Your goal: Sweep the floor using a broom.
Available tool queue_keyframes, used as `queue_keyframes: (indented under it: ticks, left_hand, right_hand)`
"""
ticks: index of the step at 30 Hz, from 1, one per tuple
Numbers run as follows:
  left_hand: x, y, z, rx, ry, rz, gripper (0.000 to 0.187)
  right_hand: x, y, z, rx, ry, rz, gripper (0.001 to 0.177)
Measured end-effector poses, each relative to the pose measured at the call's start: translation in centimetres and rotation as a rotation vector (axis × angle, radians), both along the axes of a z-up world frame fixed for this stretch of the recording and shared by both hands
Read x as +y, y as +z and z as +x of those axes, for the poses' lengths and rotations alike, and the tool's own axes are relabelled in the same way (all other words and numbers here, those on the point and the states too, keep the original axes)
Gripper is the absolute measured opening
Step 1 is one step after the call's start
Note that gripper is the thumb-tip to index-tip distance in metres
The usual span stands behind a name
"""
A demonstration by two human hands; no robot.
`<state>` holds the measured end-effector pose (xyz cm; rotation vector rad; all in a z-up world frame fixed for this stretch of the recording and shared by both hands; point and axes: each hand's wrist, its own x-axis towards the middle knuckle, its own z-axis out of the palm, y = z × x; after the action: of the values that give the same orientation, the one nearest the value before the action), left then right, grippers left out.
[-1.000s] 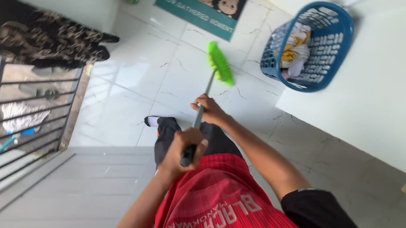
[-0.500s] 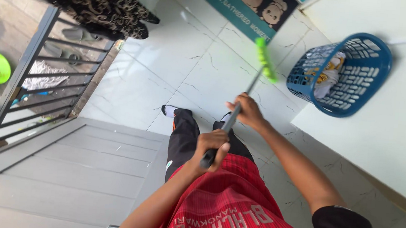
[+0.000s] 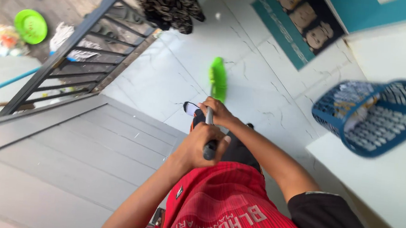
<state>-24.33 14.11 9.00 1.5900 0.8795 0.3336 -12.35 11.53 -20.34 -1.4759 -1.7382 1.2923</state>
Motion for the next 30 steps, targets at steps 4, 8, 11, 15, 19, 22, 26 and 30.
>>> queue_keyframes:
  ticks: [4, 8, 11, 15, 19, 22, 26, 30]
  left_hand:
    - [0.3, 1.0, -0.9, -0.01, -0.087, 0.191, 0.024]
    - [1.2, 2.1, -1.1, -0.041, -0.12, 0.296, 0.029]
    - [2.0, 4.8, -1.4, -0.189, -0.13, 0.194, 0.026]
    - [2.9, 6.0, -3.1, -0.31, -0.117, 0.153, 0.029]
    - [4.3, 3.6, -5.5, -0.317, -0.052, 0.077, 0.03]
    - [5.0, 1.6, -7.4, -0.24, -0.008, -0.001, 0.033]
    - [5.7, 0.3, -8.9, -0.083, -0.068, 0.032, 0.031]
    - [6.2, -0.8, -8.1, -0.094, -0.138, 0.155, 0.014]
  right_hand:
    - [2.9, 3.3, -5.3, 0.125, 0.005, 0.027, 0.042]
    - [5.2, 6.6, -6.9, 0.182, 0.021, 0.128, 0.04]
    - [5.5, 9.2, -5.6, 0.16, 0.002, 0.213, 0.04]
    - [4.8, 13.0, -2.7, 0.046, -0.044, 0.112, 0.039]
    - [4.1, 9.1, -0.6, -0.083, -0.097, 0.039, 0.042]
    - [3.7, 4.4, -1.7, -0.133, -0.135, 0.05, 0.041]
    - [5.8, 0.8, -7.0, -0.013, -0.134, 0.015, 0.041]
    - [8.6, -2.0, -13.6, 0.137, -0.101, 0.19, 0.033]
